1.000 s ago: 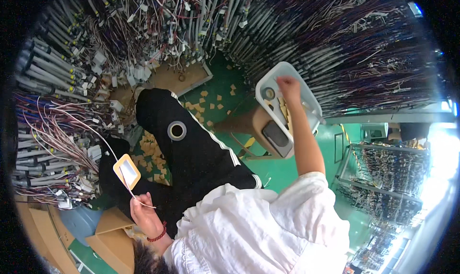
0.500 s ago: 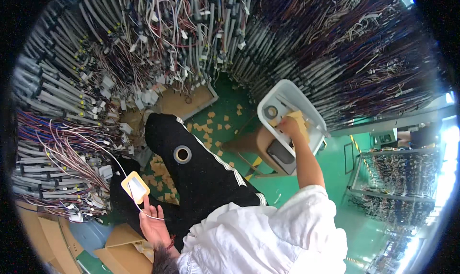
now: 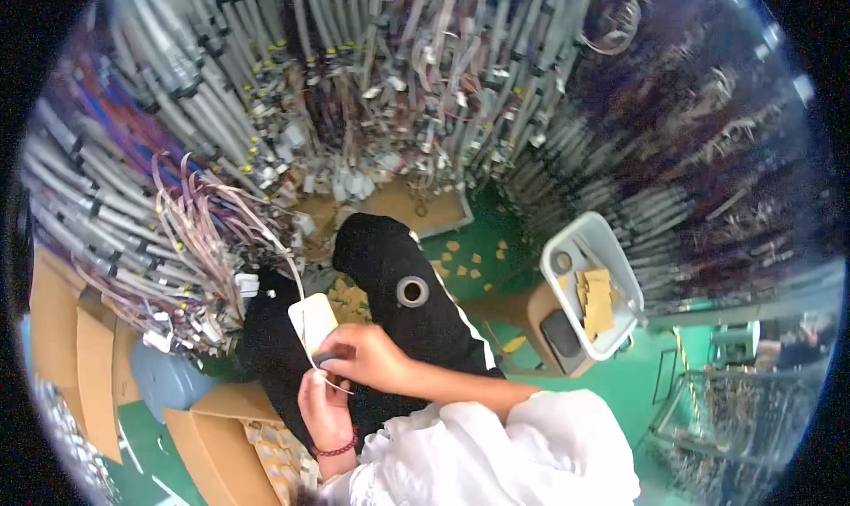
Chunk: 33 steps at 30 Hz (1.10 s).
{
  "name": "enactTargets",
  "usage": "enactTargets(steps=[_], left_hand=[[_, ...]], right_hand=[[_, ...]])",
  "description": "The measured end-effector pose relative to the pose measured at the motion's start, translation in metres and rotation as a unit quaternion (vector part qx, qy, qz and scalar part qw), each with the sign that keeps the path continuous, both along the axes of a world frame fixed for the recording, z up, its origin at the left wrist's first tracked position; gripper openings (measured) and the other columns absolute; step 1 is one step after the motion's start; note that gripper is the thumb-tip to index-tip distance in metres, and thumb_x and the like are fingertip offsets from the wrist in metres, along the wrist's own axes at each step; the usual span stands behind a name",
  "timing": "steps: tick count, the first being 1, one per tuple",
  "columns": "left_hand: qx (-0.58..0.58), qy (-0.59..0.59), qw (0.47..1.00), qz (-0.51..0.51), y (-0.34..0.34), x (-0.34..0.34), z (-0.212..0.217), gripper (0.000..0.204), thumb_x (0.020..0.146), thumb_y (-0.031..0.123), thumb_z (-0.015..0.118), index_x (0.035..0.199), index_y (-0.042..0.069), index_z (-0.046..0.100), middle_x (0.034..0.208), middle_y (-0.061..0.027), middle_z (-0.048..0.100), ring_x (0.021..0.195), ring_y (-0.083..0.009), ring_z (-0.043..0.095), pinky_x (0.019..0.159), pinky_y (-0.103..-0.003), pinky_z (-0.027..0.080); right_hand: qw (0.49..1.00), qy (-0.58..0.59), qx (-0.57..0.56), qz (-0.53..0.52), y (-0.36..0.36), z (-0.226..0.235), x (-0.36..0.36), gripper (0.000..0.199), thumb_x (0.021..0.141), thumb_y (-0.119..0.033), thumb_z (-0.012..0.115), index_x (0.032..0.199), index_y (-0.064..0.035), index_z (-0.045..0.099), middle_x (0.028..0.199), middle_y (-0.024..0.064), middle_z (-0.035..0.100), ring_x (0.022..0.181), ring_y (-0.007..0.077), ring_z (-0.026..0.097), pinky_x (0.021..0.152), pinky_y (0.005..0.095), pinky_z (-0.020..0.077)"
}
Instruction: The person is wrapping electrical components and wires with black tape in a wire factory.
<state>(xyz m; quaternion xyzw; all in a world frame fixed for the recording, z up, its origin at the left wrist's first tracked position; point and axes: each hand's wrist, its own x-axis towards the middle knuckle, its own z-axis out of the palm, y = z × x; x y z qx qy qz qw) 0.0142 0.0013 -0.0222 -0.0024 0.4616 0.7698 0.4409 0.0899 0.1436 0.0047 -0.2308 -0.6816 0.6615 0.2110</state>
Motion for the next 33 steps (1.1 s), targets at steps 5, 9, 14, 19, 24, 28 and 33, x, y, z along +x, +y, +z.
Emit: enactTargets(steps=[5,9,14,19,24,28,33], left_hand=[[-0.018,0.024,0.998,0.053,-0.017,-0.009,0.002,0.017,0.095,0.014,0.054,0.103,0.0,0.058,0.103,-0.0075,0.061,0.091,-0.0154,0.06,0.083,-0.031,0.052],[-0.014,0.048,0.997,0.05,-0.016,-0.009,0.0,0.022,0.096,0.016,0.051,0.107,-0.003,0.058,0.098,-0.0077,0.061,0.088,-0.0145,0.059,0.08,-0.029,0.049],[-0.017,0.071,0.997,0.025,-0.018,-0.016,-0.004,0.019,0.095,0.011,0.053,0.105,-0.004,0.059,0.096,-0.0072,0.063,0.082,-0.0125,0.06,0.075,-0.026,0.049],[-0.045,0.096,0.994,0.034,-0.015,-0.015,0.001,0.016,0.093,0.007,0.055,0.102,-0.004,0.06,0.094,-0.0057,0.064,0.077,-0.0095,0.06,0.069,-0.022,0.047],[-0.043,0.115,0.992,0.008,-0.02,-0.014,-0.006,0.017,0.094,0.008,0.054,0.104,-0.004,0.059,0.096,-0.006,0.063,0.078,-0.0103,0.06,0.07,-0.023,0.048],[-0.038,0.114,0.993,-0.001,-0.022,-0.012,-0.01,0.014,0.094,0.008,0.055,0.101,-0.003,0.06,0.1,-0.0054,0.063,0.079,-0.0082,0.059,0.07,-0.021,0.045],[-0.107,0.147,0.983,0.012,-0.024,-0.014,-0.006,0.019,0.094,0.012,0.056,0.106,-0.001,0.062,0.09,-0.0011,0.062,0.076,-0.0055,0.053,0.068,-0.02,0.044]], right_hand=[[0.995,0.011,-0.029,0.092,-0.018,0.002,-0.009,0.023,0.08,-0.001,0.068,0.104,0.0001,0.067,0.097,0.0086,0.059,0.089,0.0152,0.062,0.074,0.0257,0.0542],[0.975,0.015,-0.194,0.111,-0.015,-0.006,-0.007,0.02,0.084,-0.006,0.068,0.102,0.0017,0.068,0.095,0.0066,0.063,0.082,0.0131,0.062,0.074,0.0248,0.0521],[0.937,0.009,-0.321,0.136,-0.008,-0.012,-0.006,0.015,0.085,-0.003,0.066,0.099,0.0022,0.07,0.1,0.0103,0.064,0.084,0.0159,0.061,0.076,0.0288,0.0514],[0.941,0.015,-0.308,0.14,-0.008,-0.011,-0.007,0.016,0.083,-0.003,0.068,0.098,0.0018,0.07,0.099,0.0109,0.064,0.083,0.0168,0.062,0.076,0.0292,0.0521],[0.926,0.03,-0.351,0.135,-0.01,-0.017,-0.003,0.017,0.084,-0.006,0.068,0.099,0.0006,0.069,0.097,0.0082,0.064,0.082,0.0158,0.063,0.074,0.0282,0.0533],[0.873,0.018,-0.47,0.127,-0.019,-0.024,-0.002,0.014,0.084,-0.008,0.069,0.095,0.0,0.07,0.097,0.0074,0.063,0.084,0.0169,0.063,0.074,0.0294,0.0528],[0.942,0.006,-0.314,0.118,-0.023,-0.02,-0.004,0.014,0.081,-0.002,0.07,0.094,0.001,0.07,0.097,0.0063,0.063,0.088,0.0151,0.062,0.078,0.0282,0.0515]])
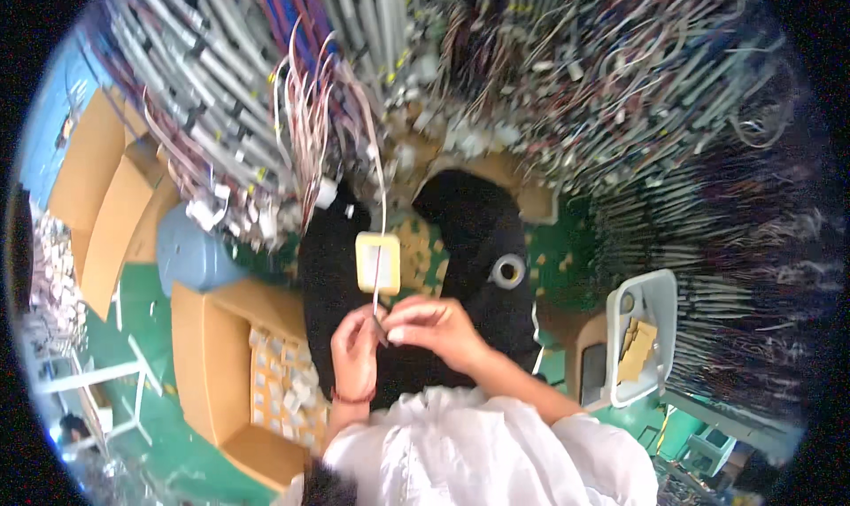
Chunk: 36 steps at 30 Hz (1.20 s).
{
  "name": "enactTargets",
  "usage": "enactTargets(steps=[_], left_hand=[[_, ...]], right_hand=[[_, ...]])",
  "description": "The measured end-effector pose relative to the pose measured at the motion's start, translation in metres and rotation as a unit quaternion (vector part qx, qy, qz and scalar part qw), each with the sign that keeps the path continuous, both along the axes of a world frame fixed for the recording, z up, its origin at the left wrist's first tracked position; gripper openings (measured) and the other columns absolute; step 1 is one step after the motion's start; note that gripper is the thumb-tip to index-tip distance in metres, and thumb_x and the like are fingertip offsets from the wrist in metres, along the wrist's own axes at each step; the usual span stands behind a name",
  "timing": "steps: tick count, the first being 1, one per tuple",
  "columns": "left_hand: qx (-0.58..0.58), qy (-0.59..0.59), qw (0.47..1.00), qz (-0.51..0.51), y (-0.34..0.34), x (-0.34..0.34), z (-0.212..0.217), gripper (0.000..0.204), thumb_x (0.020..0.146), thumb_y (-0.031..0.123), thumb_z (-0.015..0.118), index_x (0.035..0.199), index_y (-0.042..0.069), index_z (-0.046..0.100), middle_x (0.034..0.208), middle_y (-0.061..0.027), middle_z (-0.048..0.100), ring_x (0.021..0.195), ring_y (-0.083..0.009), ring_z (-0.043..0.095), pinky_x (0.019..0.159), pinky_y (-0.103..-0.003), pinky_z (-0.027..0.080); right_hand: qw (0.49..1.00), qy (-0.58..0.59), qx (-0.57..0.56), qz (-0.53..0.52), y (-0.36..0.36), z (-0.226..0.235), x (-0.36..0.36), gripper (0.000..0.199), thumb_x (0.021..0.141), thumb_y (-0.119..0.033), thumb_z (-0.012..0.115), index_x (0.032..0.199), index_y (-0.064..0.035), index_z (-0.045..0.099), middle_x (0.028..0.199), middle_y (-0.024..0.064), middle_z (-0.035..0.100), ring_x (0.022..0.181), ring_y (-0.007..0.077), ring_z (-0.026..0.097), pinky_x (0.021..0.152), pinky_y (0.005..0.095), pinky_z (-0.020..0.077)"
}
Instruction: The person is wrapping electrical components and wires with black tape in a wire factory.
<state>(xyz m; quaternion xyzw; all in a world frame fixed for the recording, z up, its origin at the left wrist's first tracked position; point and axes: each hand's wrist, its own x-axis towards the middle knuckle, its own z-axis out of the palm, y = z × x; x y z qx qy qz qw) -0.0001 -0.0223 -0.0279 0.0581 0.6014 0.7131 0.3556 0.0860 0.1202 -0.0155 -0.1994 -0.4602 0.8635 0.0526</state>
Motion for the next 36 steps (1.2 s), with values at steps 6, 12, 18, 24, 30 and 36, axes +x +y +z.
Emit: enactTargets(steps=[6,12,18,24,30,36], left_hand=[[0.064,-0.016,0.998,-0.005,0.01,-0.006,0.004,0.015,0.094,0.005,0.053,0.102,-0.004,0.061,0.105,-0.0061,0.063,0.081,-0.0071,0.056,0.07,-0.021,0.045],[0.078,-0.021,0.997,-0.004,0.006,-0.006,0.0,0.012,0.094,0.006,0.053,0.098,-0.004,0.06,0.107,-0.0069,0.061,0.087,-0.0078,0.056,0.074,-0.021,0.045],[0.048,0.032,0.998,-0.009,0.004,-0.006,0.005,0.011,0.094,0.004,0.051,0.098,-0.003,0.059,0.106,-0.0071,0.06,0.09,-0.0083,0.055,0.079,-0.022,0.045],[0.046,0.107,0.993,0.0,0.007,-0.006,0.004,0.008,0.091,-0.004,0.053,0.098,-0.004,0.057,0.106,-0.0076,0.058,0.09,-0.0082,0.056,0.076,-0.02,0.047],[0.037,0.116,0.992,0.01,0.011,-0.002,0.003,0.009,0.091,-0.006,0.053,0.098,-0.004,0.057,0.106,-0.0077,0.058,0.089,-0.0084,0.057,0.075,-0.02,0.047],[0.025,0.112,0.993,0.002,0.009,0.0,0.001,0.007,0.09,-0.005,0.054,0.097,-0.004,0.057,0.106,-0.0068,0.058,0.084,-0.0066,0.056,0.072,-0.019,0.047]], right_hand=[[0.997,-0.03,0.06,-0.038,0.006,0.007,-0.004,0.017,0.074,0.008,0.071,0.09,0.0027,0.071,0.101,0.0107,0.062,0.087,0.0195,0.064,0.077,0.0304,0.0556],[0.998,-0.051,-0.033,-0.014,0.003,0.002,-0.007,0.015,0.075,0.007,0.071,0.09,0.0034,0.071,0.101,0.0104,0.06,0.084,0.019,0.063,0.078,0.029,0.0542],[0.996,-0.007,0.076,-0.045,-0.004,0.013,-0.006,0.016,0.076,0.009,0.069,0.092,0.0035,0.07,0.101,0.0094,0.06,0.086,0.0154,0.062,0.078,0.027,0.0533],[0.987,-0.022,0.151,-0.048,-0.008,0.014,-0.007,0.015,0.077,0.01,0.067,0.09,0.0042,0.069,0.1,0.0091,0.06,0.084,0.0139,0.063,0.075,0.0252,0.0544],[0.869,0.042,0.48,-0.115,-0.015,0.02,-0.013,0.014,0.067,0.004,0.071,0.08,0.0013,0.065,0.078,0.0105,0.063,0.071,0.016,0.065,0.062,0.0252,0.0517],[0.902,0.006,0.421,-0.095,-0.016,0.018,-0.013,0.01,0.069,0.007,0.064,0.075,0.0018,0.058,0.077,0.0083,0.062,0.067,0.0127,0.062,0.061,0.0235,0.0505]])
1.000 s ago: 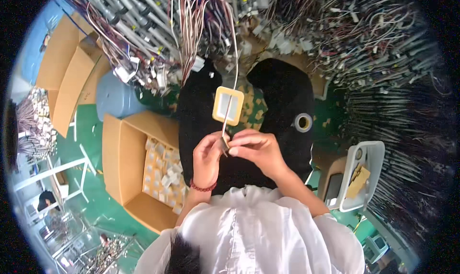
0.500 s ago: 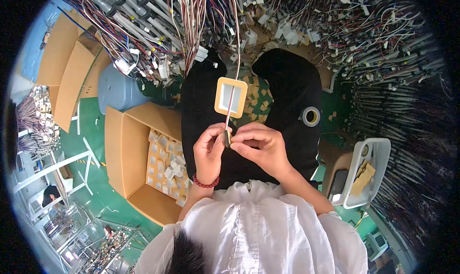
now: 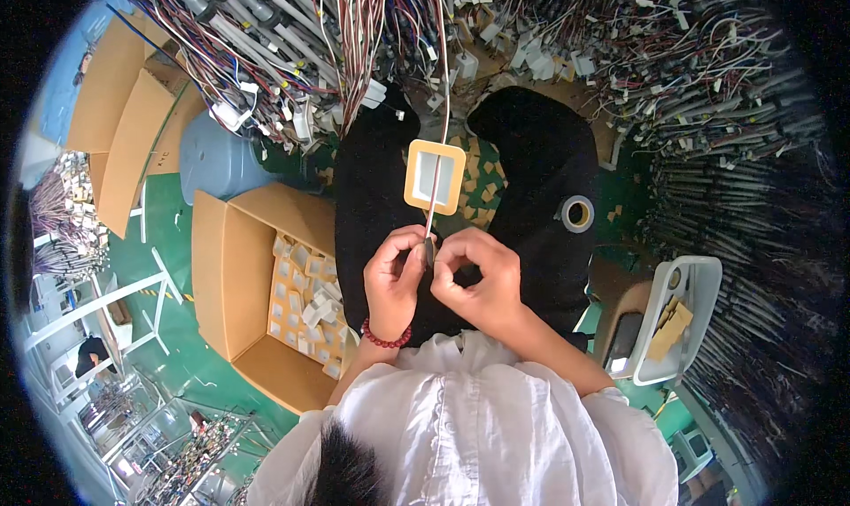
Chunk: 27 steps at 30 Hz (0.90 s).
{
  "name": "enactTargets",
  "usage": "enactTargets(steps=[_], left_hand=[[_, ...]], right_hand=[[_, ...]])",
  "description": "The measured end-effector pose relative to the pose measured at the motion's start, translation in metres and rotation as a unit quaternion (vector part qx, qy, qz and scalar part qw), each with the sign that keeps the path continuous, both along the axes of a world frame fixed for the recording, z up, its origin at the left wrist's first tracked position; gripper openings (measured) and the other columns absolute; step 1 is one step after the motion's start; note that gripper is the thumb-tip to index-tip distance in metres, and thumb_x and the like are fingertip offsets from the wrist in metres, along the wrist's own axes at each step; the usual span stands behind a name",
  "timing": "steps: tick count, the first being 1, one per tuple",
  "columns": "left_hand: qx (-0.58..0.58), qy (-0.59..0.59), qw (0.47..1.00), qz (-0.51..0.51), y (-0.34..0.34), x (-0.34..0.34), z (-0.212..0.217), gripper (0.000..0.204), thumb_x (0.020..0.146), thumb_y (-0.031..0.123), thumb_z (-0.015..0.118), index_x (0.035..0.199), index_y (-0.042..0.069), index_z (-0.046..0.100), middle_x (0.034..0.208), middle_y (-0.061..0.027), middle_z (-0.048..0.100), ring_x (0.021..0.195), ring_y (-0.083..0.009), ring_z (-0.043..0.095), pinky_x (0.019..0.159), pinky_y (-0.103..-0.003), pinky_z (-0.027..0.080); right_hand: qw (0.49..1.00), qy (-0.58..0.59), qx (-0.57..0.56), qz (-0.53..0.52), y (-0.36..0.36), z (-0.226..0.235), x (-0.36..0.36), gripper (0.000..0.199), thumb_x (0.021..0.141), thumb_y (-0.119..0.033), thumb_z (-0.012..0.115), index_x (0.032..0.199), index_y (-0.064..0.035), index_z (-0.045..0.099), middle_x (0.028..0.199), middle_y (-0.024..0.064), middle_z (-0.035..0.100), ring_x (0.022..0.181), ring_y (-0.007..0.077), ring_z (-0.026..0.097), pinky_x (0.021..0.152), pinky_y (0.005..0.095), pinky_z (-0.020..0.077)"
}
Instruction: The person is wrapping electrical components and wires with black tape in a wire factory.
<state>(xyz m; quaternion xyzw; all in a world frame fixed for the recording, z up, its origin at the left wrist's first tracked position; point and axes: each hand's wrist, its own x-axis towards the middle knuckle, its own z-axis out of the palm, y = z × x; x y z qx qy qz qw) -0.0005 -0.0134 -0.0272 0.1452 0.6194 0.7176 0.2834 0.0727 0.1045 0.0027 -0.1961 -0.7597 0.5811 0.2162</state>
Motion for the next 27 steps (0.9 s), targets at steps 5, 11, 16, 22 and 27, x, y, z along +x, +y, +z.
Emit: enactTargets(steps=[5,11,16,22,27], left_hand=[[0.007,-0.012,1.0,-0.014,-0.002,-0.001,-0.003,0.007,0.09,-0.005,0.054,0.097,-0.004,0.057,0.107,-0.0066,0.058,0.081,-0.0052,0.053,0.071,-0.019,0.045],[0.018,-0.124,0.991,-0.042,-0.006,-0.007,-0.005,0.011,0.095,0.006,0.053,0.098,-0.001,0.06,0.105,-0.0064,0.06,0.085,-0.0077,0.054,0.077,-0.022,0.044],[0.05,-0.22,0.972,-0.062,-0.007,-0.007,-0.009,0.012,0.094,0.007,0.055,0.1,-0.002,0.06,0.097,-0.0021,0.062,0.08,-0.0063,0.055,0.073,-0.022,0.045],[0.1,-0.295,0.946,-0.088,-0.009,-0.008,-0.004,0.016,0.095,0.009,0.053,0.104,-0.002,0.06,0.097,-0.0033,0.063,0.083,-0.0077,0.057,0.076,-0.023,0.048],[0.113,-0.298,0.945,-0.079,-0.007,-0.005,0.002,0.019,0.096,0.011,0.051,0.106,-0.002,0.059,0.098,-0.0051,0.062,0.085,-0.0111,0.058,0.078,-0.026,0.047]], right_hand=[[0.956,-0.036,-0.289,0.011,0.004,-0.008,0.004,0.005,0.075,0.005,0.062,0.077,0.0011,0.059,0.077,0.0026,0.061,0.068,0.0087,0.059,0.063,0.0224,0.0502],[0.894,-0.055,-0.443,0.036,0.01,-0.007,0.002,0.003,0.077,0.001,0.061,0.079,0.0006,0.062,0.074,0.0028,0.061,0.063,0.0081,0.056,0.059,0.0218,0.0471],[0.918,-0.05,-0.39,0.047,0.007,-0.002,0.003,0.001,0.079,0.002,0.061,0.078,0.0003,0.06,0.074,0.0012,0.06,0.065,0.0055,0.055,0.059,0.0201,0.0459],[0.96,-0.032,-0.276,0.03,0.008,-0.006,0.004,0.004,0.081,0.001,0.061,0.078,-0.0004,0.058,0.075,-0.0007,0.059,0.067,0.0039,0.055,0.061,0.0194,0.0457],[0.925,-0.018,-0.377,0.041,0.015,-0.003,0.008,0.004,0.081,0.002,0.06,0.084,0.0021,0.061,0.079,0.0015,0.06,0.069,0.0072,0.059,0.066,0.021,0.0491]])
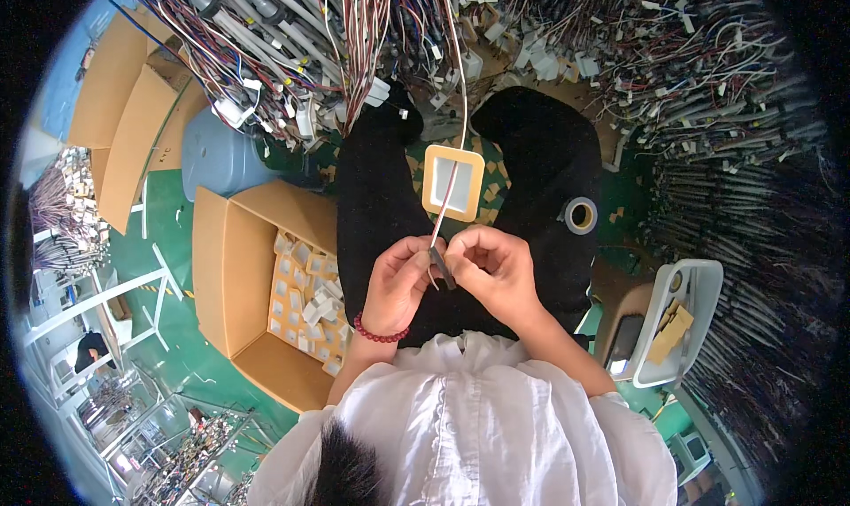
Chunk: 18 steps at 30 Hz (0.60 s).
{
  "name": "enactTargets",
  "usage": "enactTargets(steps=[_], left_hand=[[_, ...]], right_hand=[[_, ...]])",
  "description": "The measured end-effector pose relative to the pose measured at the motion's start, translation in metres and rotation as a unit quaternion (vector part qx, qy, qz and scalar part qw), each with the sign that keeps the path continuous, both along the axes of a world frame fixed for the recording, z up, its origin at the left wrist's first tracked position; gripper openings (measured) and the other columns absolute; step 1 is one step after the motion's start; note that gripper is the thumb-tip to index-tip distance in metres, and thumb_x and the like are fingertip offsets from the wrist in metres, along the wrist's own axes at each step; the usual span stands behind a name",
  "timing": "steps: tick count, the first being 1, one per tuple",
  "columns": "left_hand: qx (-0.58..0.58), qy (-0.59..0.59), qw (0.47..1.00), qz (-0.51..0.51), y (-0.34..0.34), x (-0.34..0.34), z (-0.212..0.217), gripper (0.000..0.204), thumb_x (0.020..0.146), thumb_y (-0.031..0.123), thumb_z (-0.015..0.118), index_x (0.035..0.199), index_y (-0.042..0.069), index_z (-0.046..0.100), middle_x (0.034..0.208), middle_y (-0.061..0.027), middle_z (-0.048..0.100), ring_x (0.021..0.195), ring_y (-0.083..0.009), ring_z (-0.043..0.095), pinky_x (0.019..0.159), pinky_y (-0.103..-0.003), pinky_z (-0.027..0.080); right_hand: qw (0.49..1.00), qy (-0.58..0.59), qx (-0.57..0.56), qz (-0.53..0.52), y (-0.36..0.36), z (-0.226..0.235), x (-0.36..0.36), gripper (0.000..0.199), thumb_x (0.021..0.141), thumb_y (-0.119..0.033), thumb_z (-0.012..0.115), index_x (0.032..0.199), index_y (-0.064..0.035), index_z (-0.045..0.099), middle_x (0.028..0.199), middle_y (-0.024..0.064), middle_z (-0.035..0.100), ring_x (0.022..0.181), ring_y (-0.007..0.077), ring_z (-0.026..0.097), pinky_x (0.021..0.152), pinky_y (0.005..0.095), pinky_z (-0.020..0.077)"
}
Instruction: The person is wrapping electrical components and wires with black tape in a wire factory.
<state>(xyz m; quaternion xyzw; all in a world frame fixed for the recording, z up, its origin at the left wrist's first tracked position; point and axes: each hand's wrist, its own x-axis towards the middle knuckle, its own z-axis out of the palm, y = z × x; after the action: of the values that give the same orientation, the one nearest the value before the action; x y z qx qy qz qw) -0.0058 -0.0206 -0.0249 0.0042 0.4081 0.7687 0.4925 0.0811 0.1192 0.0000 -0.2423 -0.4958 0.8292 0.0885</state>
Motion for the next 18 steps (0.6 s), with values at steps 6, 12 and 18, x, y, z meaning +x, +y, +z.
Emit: enactTargets(steps=[6,12,18], left_hand=[[-0.012,0.008,1.0,0.006,0.0,-0.003,0.003,0.016,0.095,0.012,0.053,0.102,-0.001,0.058,0.104,-0.0065,0.06,0.089,-0.0123,0.059,0.082,-0.029,0.048],[-0.046,0.137,0.989,0.025,-0.002,-0.005,0.002,0.013,0.094,0.011,0.054,0.096,-0.001,0.058,0.105,-0.0073,0.06,0.086,-0.0093,0.055,0.076,-0.024,0.044],[-0.065,0.219,0.973,0.025,-0.002,-0.007,0.003,0.01,0.094,0.008,0.054,0.095,-0.001,0.058,0.106,-0.0078,0.059,0.087,-0.0084,0.053,0.076,-0.023,0.043]], right_hand=[[0.985,0.027,0.169,0.026,0.004,0.019,-0.002,0.016,0.077,0.004,0.063,0.093,0.0049,0.065,0.088,0.0082,0.064,0.073,0.0121,0.064,0.069,0.0235,0.053],[0.954,0.005,0.298,0.025,0.001,0.027,-0.005,0.014,0.072,0.005,0.066,0.086,0.003,0.068,0.08,0.0085,0.064,0.07,0.0126,0.064,0.063,0.023,0.0534],[0.964,-0.038,0.262,0.03,0.001,0.022,-0.005,0.01,0.071,0.006,0.066,0.081,0.0035,0.067,0.079,0.0074,0.064,0.068,0.0103,0.063,0.062,0.0217,0.0523]])
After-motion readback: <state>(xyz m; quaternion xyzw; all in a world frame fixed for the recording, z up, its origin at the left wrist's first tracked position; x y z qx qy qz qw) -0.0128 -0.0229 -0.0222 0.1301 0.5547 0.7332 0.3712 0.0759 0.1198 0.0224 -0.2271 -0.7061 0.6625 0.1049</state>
